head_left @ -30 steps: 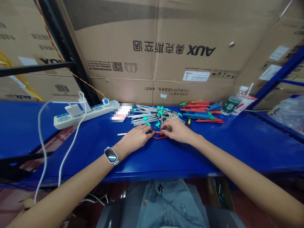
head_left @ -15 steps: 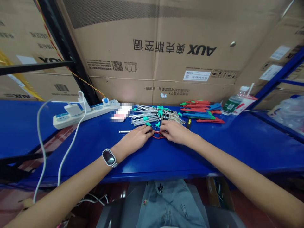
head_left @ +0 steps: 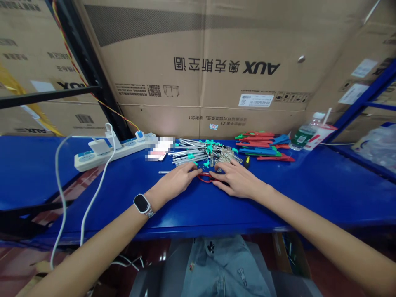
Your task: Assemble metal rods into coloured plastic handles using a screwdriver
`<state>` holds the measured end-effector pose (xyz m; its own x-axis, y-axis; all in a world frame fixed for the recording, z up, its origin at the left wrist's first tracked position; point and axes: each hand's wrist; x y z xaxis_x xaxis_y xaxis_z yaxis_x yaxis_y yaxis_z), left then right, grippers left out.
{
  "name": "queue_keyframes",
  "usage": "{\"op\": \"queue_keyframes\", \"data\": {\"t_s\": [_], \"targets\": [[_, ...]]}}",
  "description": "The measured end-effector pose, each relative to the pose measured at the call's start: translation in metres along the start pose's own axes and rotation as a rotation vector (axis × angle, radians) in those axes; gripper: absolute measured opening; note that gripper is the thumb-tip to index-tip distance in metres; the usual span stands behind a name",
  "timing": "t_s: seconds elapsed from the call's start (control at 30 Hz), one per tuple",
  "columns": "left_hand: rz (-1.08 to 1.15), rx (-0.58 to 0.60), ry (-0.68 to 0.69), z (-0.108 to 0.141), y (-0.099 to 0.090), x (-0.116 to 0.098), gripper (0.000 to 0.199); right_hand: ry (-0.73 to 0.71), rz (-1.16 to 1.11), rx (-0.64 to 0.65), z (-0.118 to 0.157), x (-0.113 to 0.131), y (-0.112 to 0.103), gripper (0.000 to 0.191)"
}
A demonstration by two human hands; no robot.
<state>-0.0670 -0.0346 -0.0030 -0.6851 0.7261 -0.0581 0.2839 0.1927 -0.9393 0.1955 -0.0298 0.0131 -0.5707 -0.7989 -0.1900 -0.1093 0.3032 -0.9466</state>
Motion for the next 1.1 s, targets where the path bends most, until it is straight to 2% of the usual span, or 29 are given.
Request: {"op": "queue_keyframes", "data": {"t_s": [0.2, 0.43, 0.6, 0.9, 1.1], "targets": [[0.073, -0.013, -0.03, -0.001, -0.004, 0.015, 0.025, 0.006, -0.061, -0.027, 0.003, -0.006, 0.001, 0.038], [0.196, -0.017, -0.033, 0.001, 0.002, 0.023, 0.026, 0.046, -0.117, -0.056, 0.005, -0.004, 0.006, 0.039], [0.192, -0.018, -0.028, 0.002, 0.005, 0.027, 0.031, 0.057, -0.131, -0.067, 0.005, -0.004, 0.008, 0.038], [0.074, 0.058, -0.053, 0.002, -0.009, 0.025, 0.034, 0.076, -0.137, -0.046, 0.006, -0.005, 0.008, 0.04], [0.054, 0.024, -0.042, 0.002, -0.005, 0.021, 0.042, 0.076, -0.15, -0.061, 0.006, -0.004, 0.009, 0.039]]}}
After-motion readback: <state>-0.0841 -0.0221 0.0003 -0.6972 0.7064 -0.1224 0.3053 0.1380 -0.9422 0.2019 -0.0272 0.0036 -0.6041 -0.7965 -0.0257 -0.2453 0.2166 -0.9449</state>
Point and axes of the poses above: each hand's wrist, its own z-axis away from the middle knuckle, its own y-axis out of the palm, x = y × z, and after that the axes turned 3 degrees about -x, right-handed
